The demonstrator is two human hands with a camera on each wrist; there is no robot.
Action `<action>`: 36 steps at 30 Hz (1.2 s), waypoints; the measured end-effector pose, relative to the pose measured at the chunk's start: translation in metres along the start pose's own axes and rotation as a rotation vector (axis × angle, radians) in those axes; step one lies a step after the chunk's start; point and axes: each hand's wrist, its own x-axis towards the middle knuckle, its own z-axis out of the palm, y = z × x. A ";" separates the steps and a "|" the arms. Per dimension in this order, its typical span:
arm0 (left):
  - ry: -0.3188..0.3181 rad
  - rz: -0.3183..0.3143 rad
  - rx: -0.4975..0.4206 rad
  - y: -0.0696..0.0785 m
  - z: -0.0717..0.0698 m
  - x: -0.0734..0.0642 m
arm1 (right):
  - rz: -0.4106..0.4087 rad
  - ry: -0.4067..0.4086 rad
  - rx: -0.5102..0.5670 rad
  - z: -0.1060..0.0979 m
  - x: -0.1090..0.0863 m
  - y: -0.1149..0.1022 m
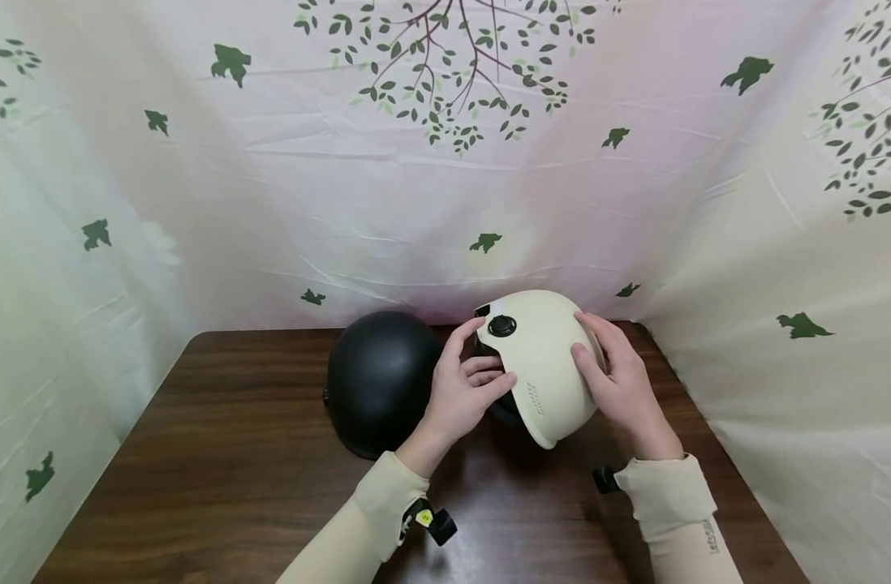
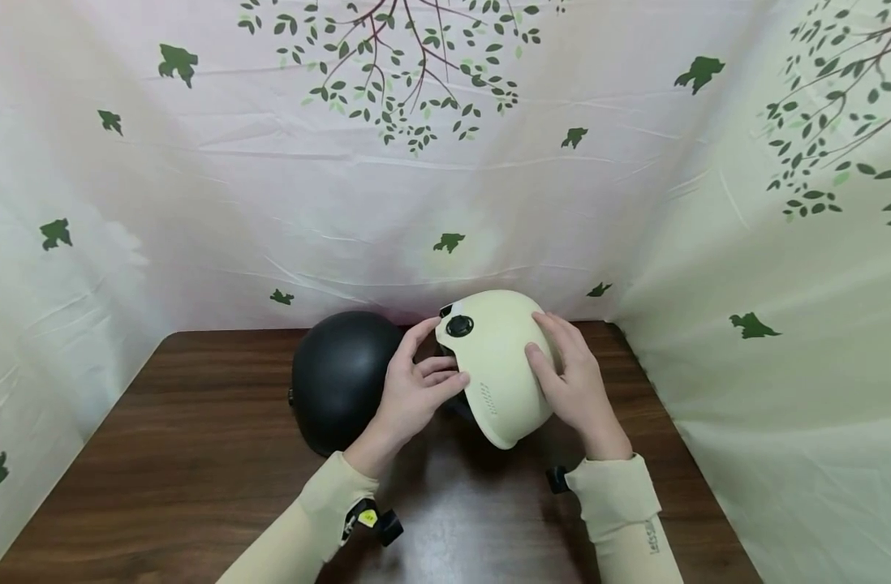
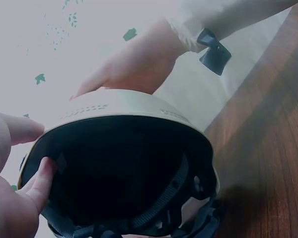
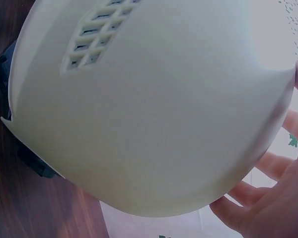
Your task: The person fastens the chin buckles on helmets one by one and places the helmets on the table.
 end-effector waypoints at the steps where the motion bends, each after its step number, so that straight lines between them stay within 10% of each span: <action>1: -0.002 0.006 0.001 0.000 0.000 0.001 | 0.004 -0.002 -0.002 0.000 0.000 0.000; 15: -0.095 0.064 0.132 0.007 -0.012 0.004 | 0.054 -0.028 -0.027 -0.002 0.001 0.004; 36: 0.040 0.053 0.145 -0.008 -0.042 -0.009 | 0.191 0.018 0.111 -0.010 -0.005 0.037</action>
